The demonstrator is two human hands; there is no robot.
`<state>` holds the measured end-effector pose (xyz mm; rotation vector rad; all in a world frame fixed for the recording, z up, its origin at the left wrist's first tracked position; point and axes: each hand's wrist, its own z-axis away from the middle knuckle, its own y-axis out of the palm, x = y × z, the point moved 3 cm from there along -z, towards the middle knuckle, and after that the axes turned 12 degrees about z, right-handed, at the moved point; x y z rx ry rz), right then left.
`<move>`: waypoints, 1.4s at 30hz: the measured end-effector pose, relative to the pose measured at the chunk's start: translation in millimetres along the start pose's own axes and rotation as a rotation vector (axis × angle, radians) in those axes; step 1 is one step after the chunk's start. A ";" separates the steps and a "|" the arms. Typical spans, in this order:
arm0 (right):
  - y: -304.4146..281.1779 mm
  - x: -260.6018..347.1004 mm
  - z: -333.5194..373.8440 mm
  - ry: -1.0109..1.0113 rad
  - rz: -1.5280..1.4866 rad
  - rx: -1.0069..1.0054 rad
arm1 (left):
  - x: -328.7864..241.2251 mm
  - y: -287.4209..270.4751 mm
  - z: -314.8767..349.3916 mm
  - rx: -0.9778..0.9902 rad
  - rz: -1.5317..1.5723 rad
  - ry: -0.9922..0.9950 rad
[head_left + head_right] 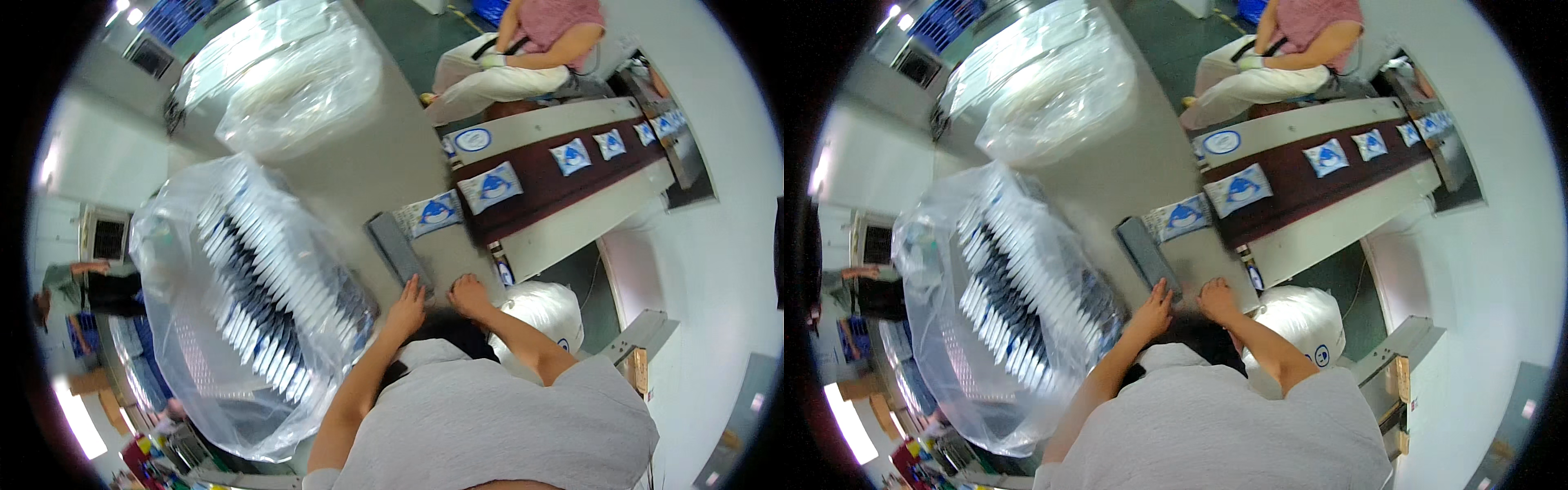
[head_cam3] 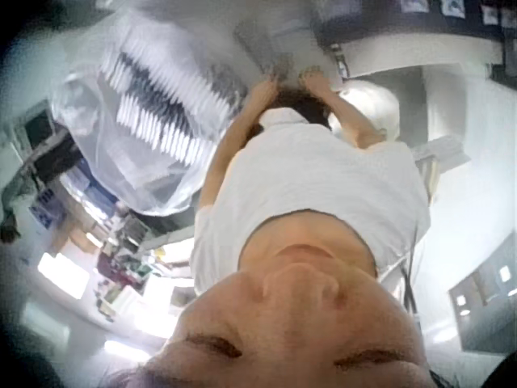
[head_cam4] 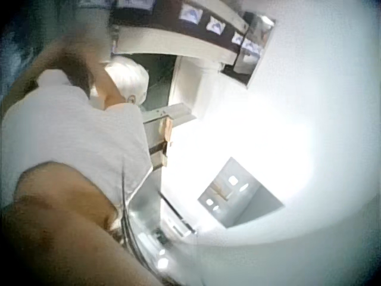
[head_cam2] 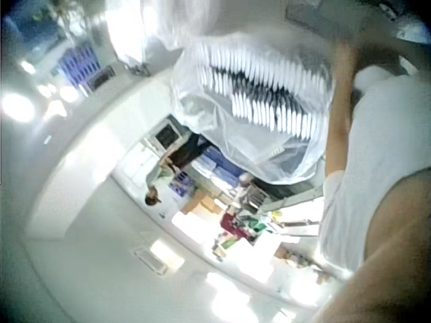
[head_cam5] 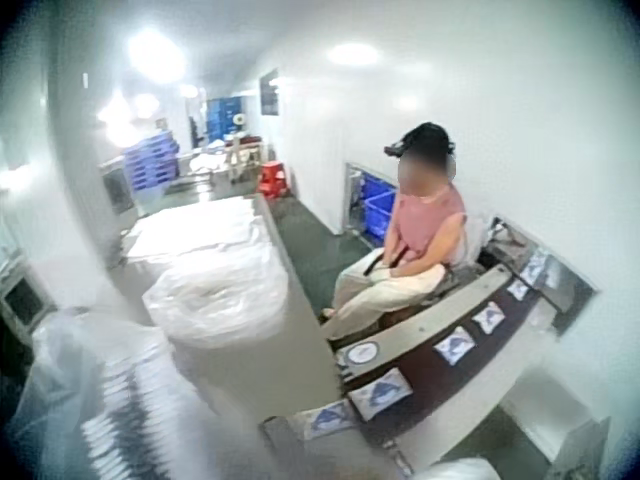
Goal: The person picks up small blue and white pouches from a stack and places them onto a conveyor belt by hand.
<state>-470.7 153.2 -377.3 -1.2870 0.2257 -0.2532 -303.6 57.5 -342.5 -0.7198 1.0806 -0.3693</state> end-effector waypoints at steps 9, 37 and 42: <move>7.9 -9.6 -10.0 -0.176 0.149 0.173 | -15.3 -0.5 -15.2 0.025 -0.098 -0.045; -198.7 -197.5 -257.6 -0.935 -0.123 0.216 | -14.7 -0.9 -9.5 0.021 -0.136 -0.147; -121.6 -73.0 -272.0 -0.757 -0.247 0.585 | -18.2 -0.6 -13.2 0.042 -0.148 -0.192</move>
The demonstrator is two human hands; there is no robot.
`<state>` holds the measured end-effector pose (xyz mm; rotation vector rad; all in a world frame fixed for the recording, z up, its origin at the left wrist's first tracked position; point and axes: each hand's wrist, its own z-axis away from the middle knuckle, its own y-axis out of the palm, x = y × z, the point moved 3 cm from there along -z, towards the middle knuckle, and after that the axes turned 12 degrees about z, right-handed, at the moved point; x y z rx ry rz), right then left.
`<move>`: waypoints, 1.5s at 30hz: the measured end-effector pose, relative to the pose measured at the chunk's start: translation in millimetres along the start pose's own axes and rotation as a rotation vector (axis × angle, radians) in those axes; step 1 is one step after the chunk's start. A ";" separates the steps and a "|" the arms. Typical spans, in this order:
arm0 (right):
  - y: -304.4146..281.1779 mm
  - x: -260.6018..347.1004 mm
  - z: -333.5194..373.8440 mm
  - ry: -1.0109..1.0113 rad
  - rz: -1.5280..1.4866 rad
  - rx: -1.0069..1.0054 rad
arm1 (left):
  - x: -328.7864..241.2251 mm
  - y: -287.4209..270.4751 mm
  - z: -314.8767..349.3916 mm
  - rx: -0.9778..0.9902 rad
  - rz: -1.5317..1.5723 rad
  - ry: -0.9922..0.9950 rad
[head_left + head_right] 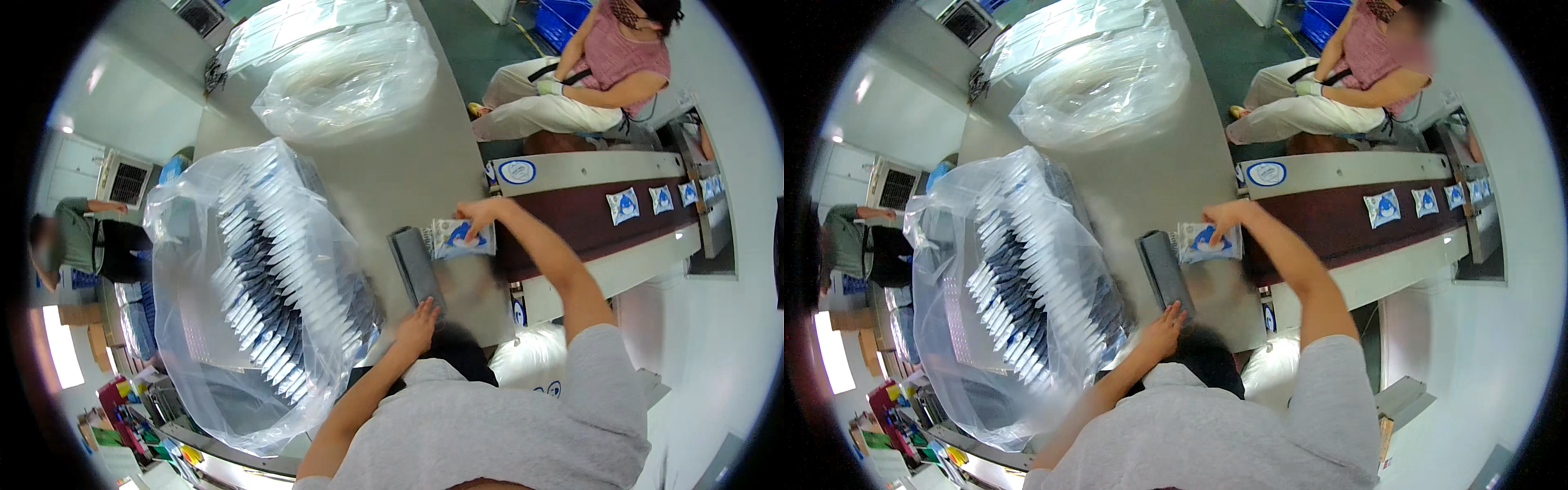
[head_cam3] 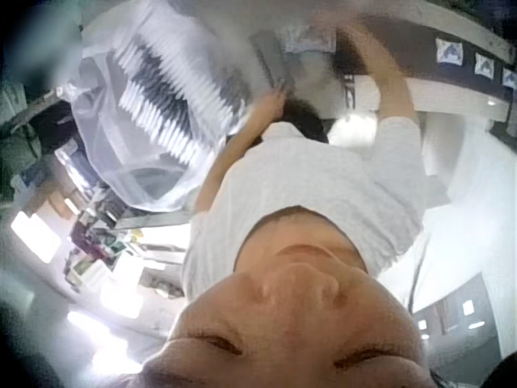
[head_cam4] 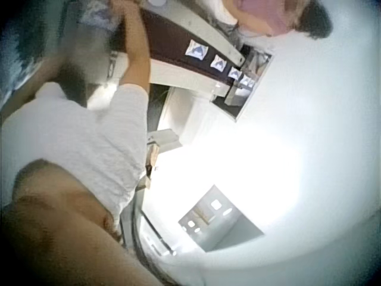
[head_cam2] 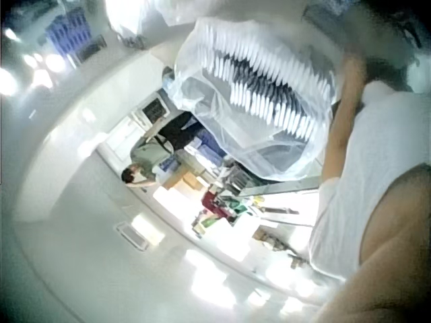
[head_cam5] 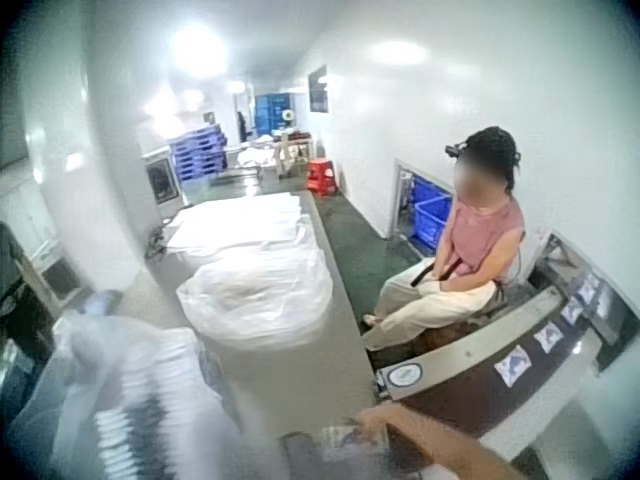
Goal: The person picks up small blue and white pouches from a stack and places them onto a conveyor belt by hand.
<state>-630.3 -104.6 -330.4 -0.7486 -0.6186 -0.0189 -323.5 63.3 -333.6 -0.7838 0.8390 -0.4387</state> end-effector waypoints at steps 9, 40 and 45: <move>100.2 118.4 59.0 0.478 0.491 -0.303 | 9.4 3.8 6.9 -0.045 -0.019 0.002; 70.7 191.2 98.9 0.053 -0.977 -0.382 | 17.5 -401.0 131.9 -0.904 -0.594 -0.113; -73.9 320.2 -20.8 -0.132 -0.465 -0.440 | 215.2 -437.9 238.7 -0.609 -0.265 -0.892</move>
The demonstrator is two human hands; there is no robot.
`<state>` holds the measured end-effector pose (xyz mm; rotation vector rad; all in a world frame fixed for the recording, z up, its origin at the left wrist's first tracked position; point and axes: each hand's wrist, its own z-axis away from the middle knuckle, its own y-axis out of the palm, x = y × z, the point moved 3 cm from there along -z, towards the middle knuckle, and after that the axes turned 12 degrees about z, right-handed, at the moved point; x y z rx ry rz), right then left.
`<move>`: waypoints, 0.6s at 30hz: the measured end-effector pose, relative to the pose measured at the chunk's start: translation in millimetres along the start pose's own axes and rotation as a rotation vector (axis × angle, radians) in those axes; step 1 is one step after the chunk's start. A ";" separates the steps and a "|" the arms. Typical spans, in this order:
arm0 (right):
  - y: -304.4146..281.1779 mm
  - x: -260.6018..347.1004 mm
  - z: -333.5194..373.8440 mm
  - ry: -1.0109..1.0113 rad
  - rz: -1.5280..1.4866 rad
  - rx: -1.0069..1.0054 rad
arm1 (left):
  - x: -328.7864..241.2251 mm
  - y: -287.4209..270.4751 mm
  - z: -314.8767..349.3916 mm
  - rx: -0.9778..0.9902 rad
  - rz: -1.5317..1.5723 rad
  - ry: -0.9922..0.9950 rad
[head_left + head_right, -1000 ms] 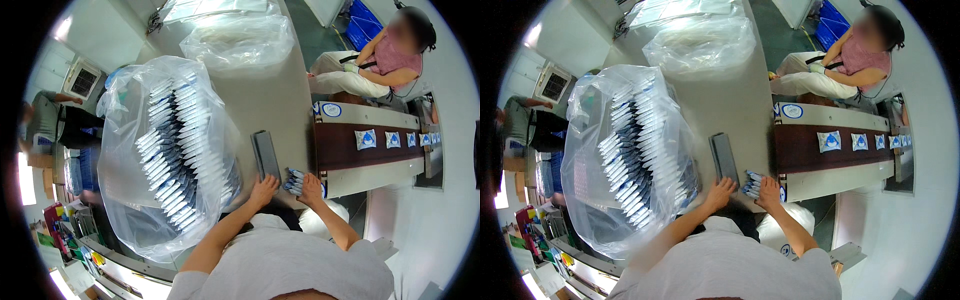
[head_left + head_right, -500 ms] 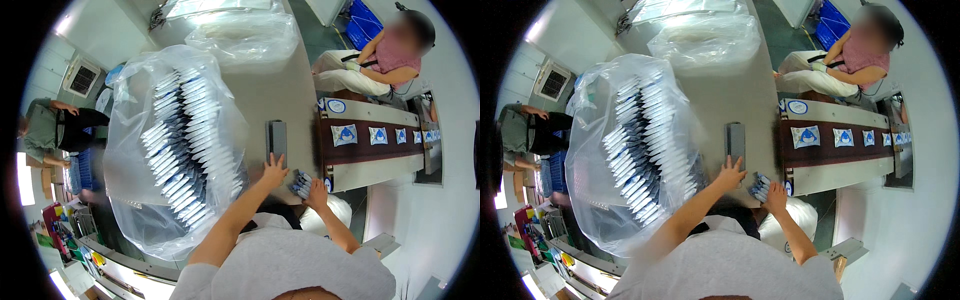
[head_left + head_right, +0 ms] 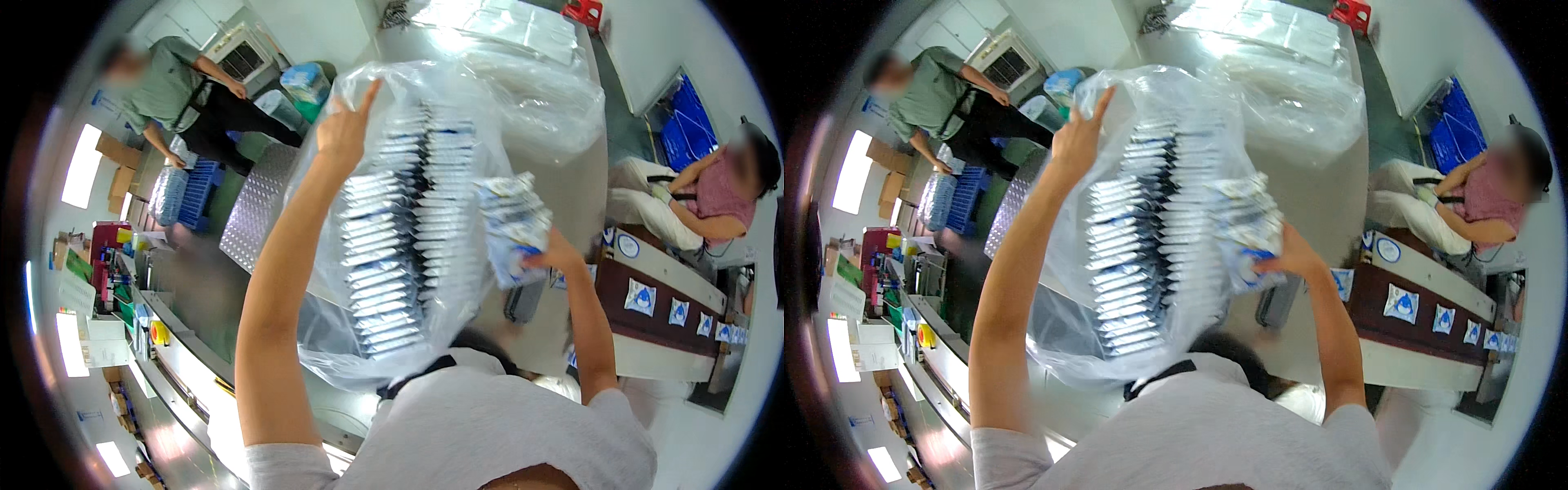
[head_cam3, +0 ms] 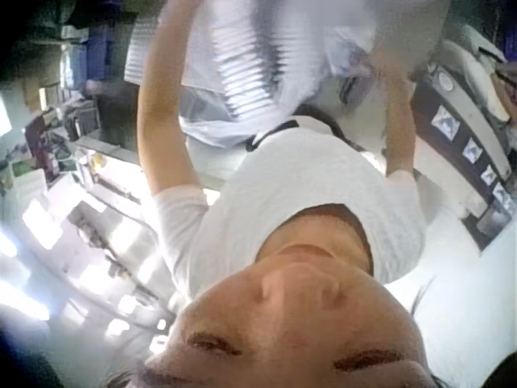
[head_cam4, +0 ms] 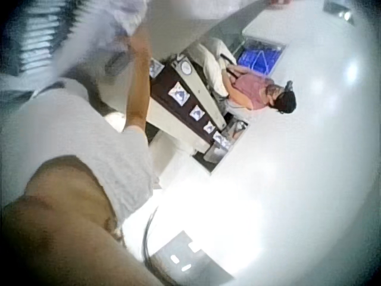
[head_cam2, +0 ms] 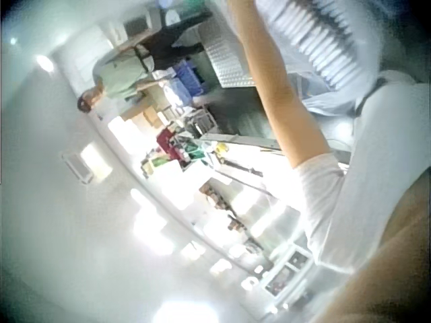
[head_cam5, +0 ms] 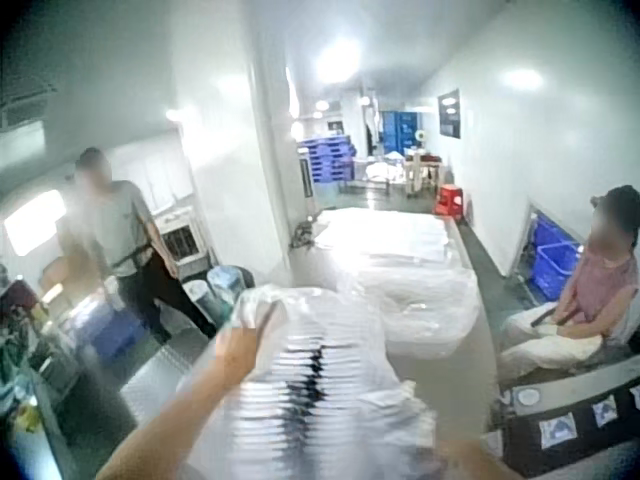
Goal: The person picks up small blue and white pouches from a stack and places them onto a conveyor belt by hand.
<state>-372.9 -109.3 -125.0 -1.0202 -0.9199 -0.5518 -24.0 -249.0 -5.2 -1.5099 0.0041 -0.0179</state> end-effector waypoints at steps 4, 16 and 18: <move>20.5 84.4 -147.5 -0.313 0.597 -0.139 | 51.9 -19.1 -42.2 0.110 0.142 -0.022; 142.4 77.1 -316.7 -0.285 1.379 0.165 | 52.2 -58.7 -29.0 -0.388 0.556 0.146; 148.5 95.9 -308.7 -0.277 1.299 0.220 | 53.8 -78.2 -13.2 -0.319 0.431 0.149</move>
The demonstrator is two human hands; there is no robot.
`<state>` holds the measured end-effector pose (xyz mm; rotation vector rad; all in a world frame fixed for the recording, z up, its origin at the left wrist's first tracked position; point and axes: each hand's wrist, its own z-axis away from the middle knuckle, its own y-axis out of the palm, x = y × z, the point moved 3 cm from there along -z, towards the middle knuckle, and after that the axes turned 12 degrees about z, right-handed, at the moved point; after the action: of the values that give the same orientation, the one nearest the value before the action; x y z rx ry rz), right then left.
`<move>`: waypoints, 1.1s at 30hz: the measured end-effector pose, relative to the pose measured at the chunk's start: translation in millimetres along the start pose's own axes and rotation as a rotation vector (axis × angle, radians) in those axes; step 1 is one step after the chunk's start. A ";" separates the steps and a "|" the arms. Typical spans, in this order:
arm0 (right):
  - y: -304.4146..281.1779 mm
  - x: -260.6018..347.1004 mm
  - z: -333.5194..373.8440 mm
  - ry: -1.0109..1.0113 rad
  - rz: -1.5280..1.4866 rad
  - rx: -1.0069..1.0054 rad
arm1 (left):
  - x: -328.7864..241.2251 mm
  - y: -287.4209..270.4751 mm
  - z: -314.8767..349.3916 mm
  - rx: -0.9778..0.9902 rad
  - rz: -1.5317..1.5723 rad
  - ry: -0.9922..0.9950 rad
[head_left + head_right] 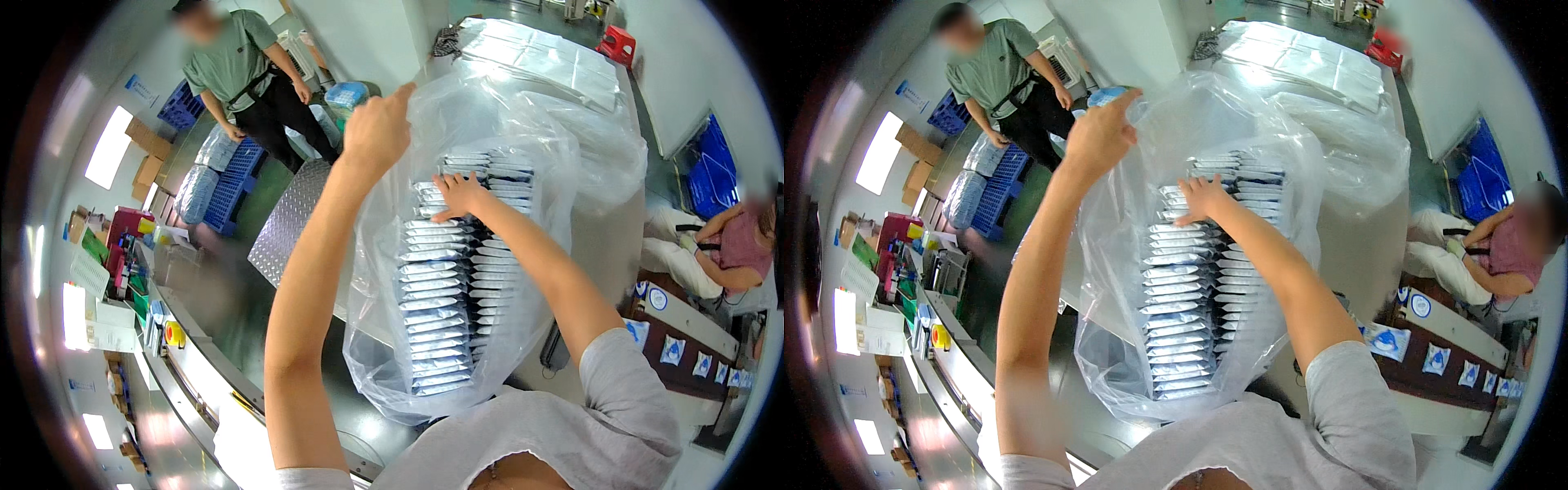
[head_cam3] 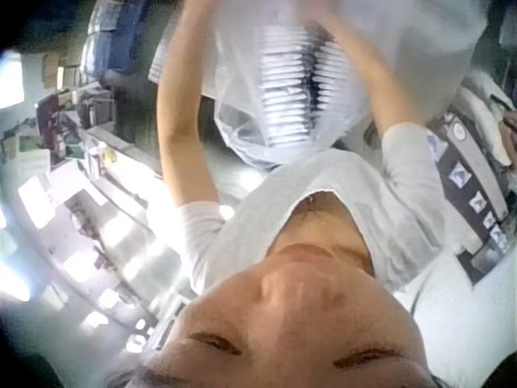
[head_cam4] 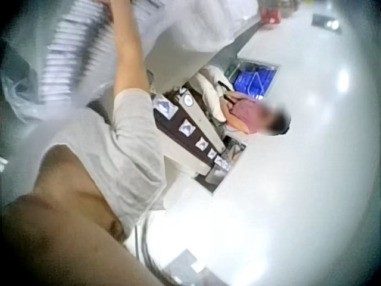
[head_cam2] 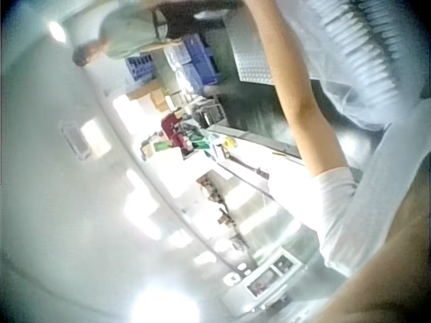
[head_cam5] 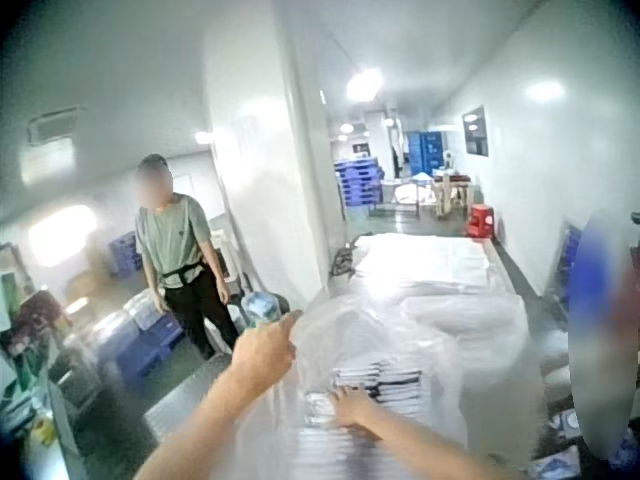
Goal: The person picks up small blue and white pouches from a stack and places them onto a conveyor belt by hand.
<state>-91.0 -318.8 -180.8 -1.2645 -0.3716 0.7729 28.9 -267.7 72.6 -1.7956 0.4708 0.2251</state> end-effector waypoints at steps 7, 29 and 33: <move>2.7 7.3 160.1 -0.007 -0.268 -0.689 | -171.3 -8.4 123.5 0.050 0.427 0.531; 354.6 119.7 551.0 0.945 -0.392 0.052 | -216.4 451.0 378.3 0.877 0.274 0.561; 364.0 75.5 543.0 0.540 -0.676 0.192 | -217.9 454.9 374.9 0.928 0.144 0.588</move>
<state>-501.6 155.1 -380.3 -1.0198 -0.2478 -0.1132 -327.7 37.4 -345.4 -0.8819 0.9366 -0.3928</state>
